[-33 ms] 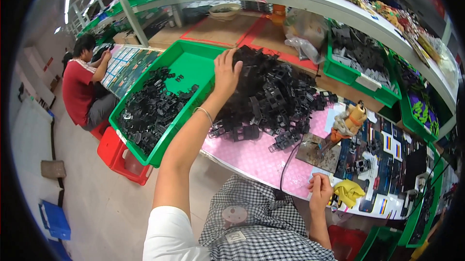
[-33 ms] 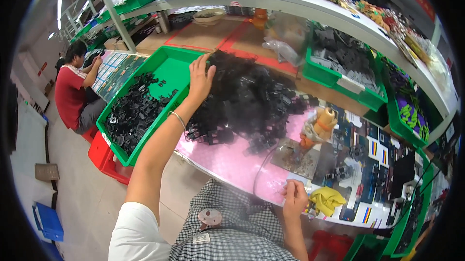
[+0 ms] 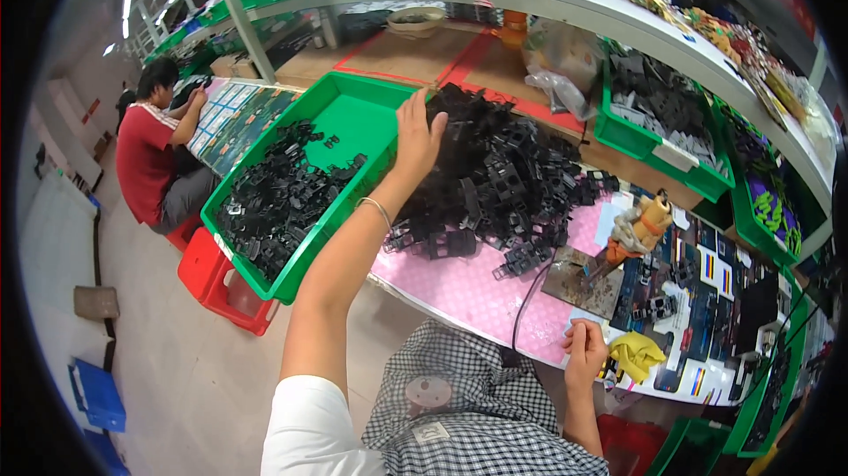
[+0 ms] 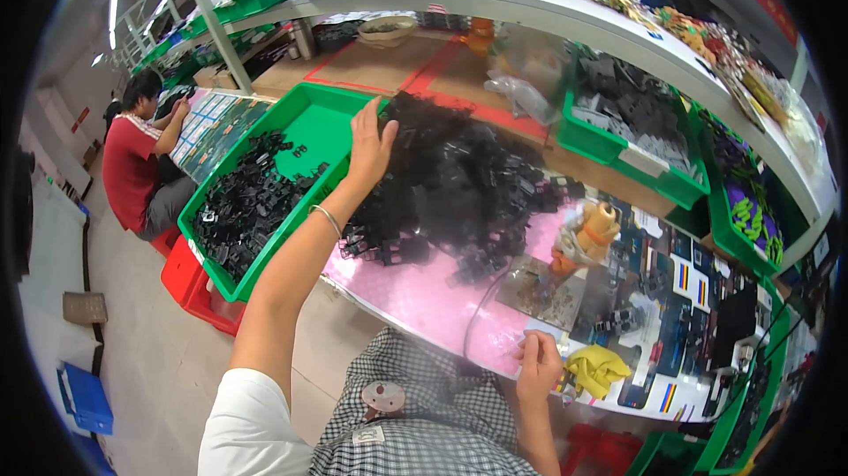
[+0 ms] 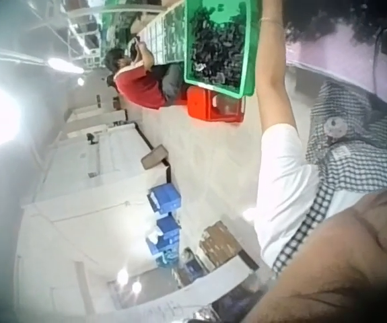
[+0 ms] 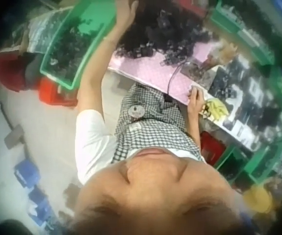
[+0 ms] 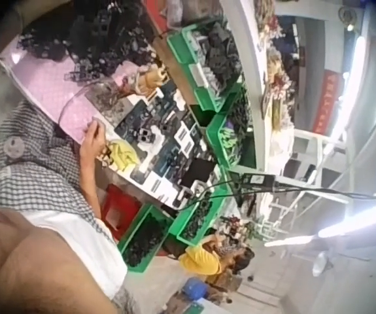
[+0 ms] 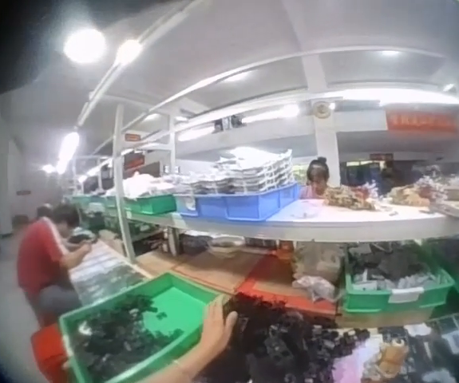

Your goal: The person assembles small black plastic components by hand at a factory workbench.

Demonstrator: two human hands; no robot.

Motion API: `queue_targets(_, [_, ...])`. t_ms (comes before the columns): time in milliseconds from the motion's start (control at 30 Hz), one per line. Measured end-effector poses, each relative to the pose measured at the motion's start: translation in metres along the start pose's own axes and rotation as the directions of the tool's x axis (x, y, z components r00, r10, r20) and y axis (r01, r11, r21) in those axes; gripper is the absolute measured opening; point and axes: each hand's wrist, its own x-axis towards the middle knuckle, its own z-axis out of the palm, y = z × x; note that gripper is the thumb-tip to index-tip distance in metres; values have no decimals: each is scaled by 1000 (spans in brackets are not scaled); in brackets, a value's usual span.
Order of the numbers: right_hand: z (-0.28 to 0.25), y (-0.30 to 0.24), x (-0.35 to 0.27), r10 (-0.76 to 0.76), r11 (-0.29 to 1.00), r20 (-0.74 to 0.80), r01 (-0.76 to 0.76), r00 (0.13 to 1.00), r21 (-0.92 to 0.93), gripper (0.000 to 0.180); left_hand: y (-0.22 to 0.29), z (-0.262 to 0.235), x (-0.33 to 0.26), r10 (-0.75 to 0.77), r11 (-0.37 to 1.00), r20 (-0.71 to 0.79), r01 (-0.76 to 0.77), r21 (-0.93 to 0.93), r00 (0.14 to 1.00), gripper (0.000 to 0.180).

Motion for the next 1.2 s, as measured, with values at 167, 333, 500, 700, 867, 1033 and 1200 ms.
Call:
queue_targets(167, [2,4,2,-34,998,-2,34,999,-47,17,17,-25,-12,-67,998,27,68,-4,997,55])
queue_targets(333, [5,1,4,-66,993,16,68,998,-99,18,-14,-64,-36,-20,937,68,-5,350,998,53])
queue_targets(500, [8,-3,5,-141,958,79,156,987,-242,18,-54,-73,-49,-193,826,224,35,563,955,56])
queue_targets(700, [5,-4,-4,-20,974,12,22,1000,-225,15,-54,-67,-48,-216,789,202,49,613,955,50])
queue_targets(867, [6,5,1,-120,975,12,120,993,-188,18,-62,-61,-48,-207,754,212,17,657,955,47])
queue_targets(1033, [0,4,1,-89,994,38,91,995,-57,17,-75,-61,-37,-200,722,210,0,692,957,45])
queue_targets(1200, [-13,8,-3,-112,993,31,111,993,33,17,-71,-49,-32,-284,775,128,149,615,950,40])
